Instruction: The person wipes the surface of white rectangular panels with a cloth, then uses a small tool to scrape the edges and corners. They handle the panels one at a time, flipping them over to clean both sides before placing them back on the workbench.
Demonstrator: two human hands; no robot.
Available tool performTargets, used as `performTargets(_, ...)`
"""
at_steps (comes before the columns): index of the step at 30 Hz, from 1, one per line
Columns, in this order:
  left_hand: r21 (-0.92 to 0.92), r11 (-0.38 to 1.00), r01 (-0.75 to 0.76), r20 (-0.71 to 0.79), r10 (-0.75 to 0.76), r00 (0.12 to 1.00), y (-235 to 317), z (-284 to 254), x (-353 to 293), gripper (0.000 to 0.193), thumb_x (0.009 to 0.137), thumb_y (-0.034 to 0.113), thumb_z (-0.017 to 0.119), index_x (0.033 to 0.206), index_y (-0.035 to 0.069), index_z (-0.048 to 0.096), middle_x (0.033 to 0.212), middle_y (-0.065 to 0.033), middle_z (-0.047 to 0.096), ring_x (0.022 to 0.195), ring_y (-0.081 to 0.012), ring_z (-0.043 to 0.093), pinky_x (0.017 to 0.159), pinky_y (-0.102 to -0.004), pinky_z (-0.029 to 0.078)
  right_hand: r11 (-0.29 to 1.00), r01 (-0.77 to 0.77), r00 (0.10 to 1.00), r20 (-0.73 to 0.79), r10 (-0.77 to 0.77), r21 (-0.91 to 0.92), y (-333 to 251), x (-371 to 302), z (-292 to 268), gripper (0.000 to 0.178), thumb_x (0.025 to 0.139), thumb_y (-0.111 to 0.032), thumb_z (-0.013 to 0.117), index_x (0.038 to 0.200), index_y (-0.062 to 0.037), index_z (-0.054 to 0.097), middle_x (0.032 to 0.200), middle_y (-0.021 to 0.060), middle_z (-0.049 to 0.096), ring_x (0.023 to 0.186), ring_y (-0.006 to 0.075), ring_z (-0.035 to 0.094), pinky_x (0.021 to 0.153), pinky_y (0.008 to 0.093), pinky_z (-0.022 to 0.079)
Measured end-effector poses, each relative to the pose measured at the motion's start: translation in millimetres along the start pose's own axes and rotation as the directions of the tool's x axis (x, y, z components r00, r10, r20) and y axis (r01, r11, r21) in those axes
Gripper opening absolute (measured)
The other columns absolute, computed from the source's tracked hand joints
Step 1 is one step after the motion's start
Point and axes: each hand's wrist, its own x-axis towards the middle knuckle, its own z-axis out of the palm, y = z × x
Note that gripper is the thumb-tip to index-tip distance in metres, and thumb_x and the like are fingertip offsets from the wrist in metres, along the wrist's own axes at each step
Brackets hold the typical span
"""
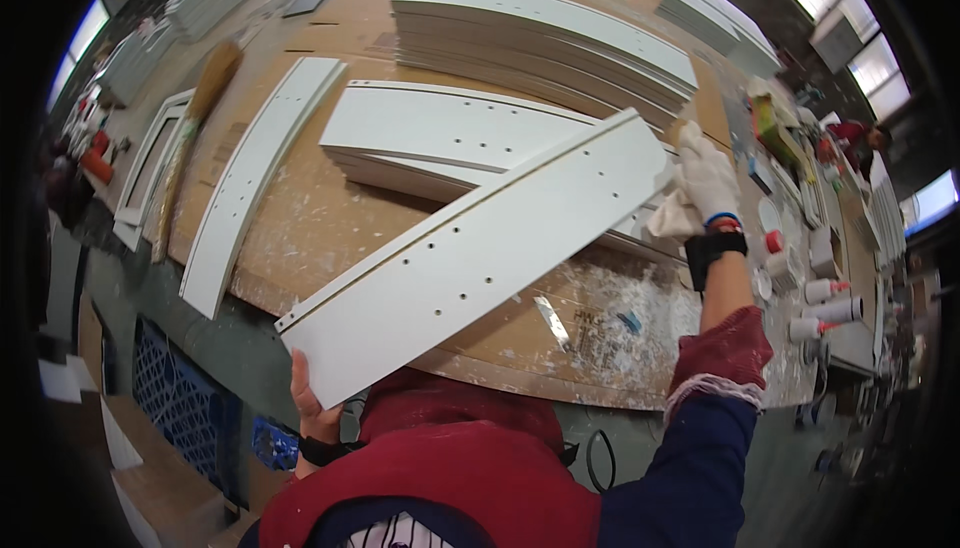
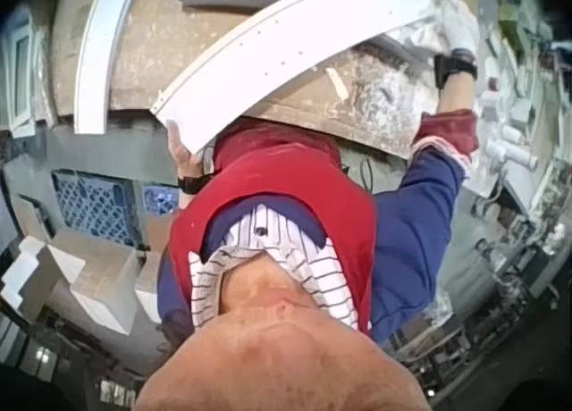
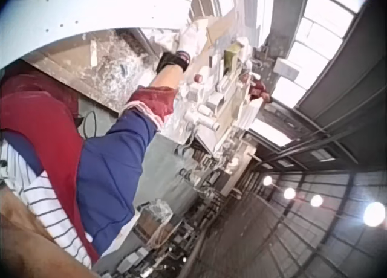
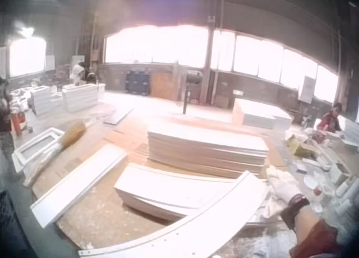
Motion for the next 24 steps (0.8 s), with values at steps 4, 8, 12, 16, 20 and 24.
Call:
performTargets(4, -0.111, 0.989, 0.098, -0.033, -0.102, 0.994, -18, 20, 19, 0.057, 0.092, 0.041, 0.047, 0.133, 0.003, 0.037, 0.13, -0.0141, 0.048, 0.12, -0.028, 0.047, 0.103, -0.0429, 0.037, 0.963, 0.194, 0.98, -0.08, -0.181, 0.187, -46, 20, -6, 0.039, 0.088, -0.033, 0.048, 0.119, -0.0098, 0.053, 0.096, 0.0217, 0.062, 0.092, 0.0395, 0.057, 0.079, 0.0452, 0.044)
performTargets(8, -0.008, 0.994, 0.105, 0.131, -0.103, 0.986, -29, 43, 41, 0.073, 0.088, 0.054, 0.045, 0.136, 0.002, 0.03, 0.135, -0.0133, 0.042, 0.123, -0.0254, 0.043, 0.103, -0.0411, 0.037, 0.933, 0.338, 0.94, -0.009, -0.342, -0.127, -86, 7, 39, 0.044, 0.091, -0.036, 0.046, 0.128, -0.0129, 0.047, 0.092, 0.0227, 0.062, 0.088, 0.0396, 0.058, 0.079, 0.0442, 0.045)
performTargets(12, -0.109, 0.99, 0.094, 0.331, -0.053, 0.942, -30, 38, 39, 0.087, 0.08, 0.068, 0.04, 0.139, 0.005, 0.027, 0.138, -0.0115, 0.039, 0.126, -0.0241, 0.04, 0.104, -0.0414, 0.035, 0.836, 0.538, 0.806, 0.225, -0.547, 0.109, -216, -89, 23, 0.042, 0.091, -0.029, 0.049, 0.127, -0.0087, 0.047, 0.104, 0.0205, 0.056, 0.082, 0.0379, 0.058, 0.069, 0.0432, 0.048)
performTargets(16, -0.352, 0.925, 0.143, 0.267, -0.047, 0.962, -42, 36, 41, 0.081, 0.085, 0.07, 0.025, 0.138, 0.01, 0.03, 0.136, -0.008, 0.042, 0.123, -0.0252, 0.042, 0.104, -0.0419, 0.033, 0.57, 0.79, 0.558, 0.121, -0.821, 0.224, -290, -180, 24, 0.036, 0.082, -0.023, 0.057, 0.117, -0.0134, 0.05, 0.088, 0.0101, 0.053, 0.069, 0.0285, 0.058, 0.056, 0.0379, 0.048)
performTargets(20, -0.302, 0.928, 0.22, 0.235, -0.152, 0.96, -24, 49, 32, 0.085, 0.085, 0.072, 0.021, 0.135, 0.005, 0.036, 0.134, -0.012, 0.045, 0.123, -0.0267, 0.043, 0.104, -0.0416, 0.033, 0.149, 0.81, -0.007, 0.264, -0.965, 0.568, -305, -249, 12, 0.026, 0.07, -0.011, 0.057, 0.096, -0.0074, 0.052, 0.082, 0.011, 0.054, 0.065, 0.0256, 0.06, 0.052, 0.0355, 0.047)
performTargets(24, -0.351, 0.919, 0.179, 0.297, -0.072, 0.952, -26, 34, 37, 0.088, 0.084, 0.072, 0.021, 0.138, 0.003, 0.029, 0.137, -0.014, 0.04, 0.125, -0.0285, 0.041, 0.104, -0.042, 0.033, 0.42, 0.366, 0.008, 0.449, -0.894, 0.83, -253, -253, 1, 0.023, 0.084, -0.02, 0.057, 0.104, -0.0101, 0.06, 0.082, 0.0074, 0.059, 0.071, 0.0237, 0.062, 0.061, 0.035, 0.05)
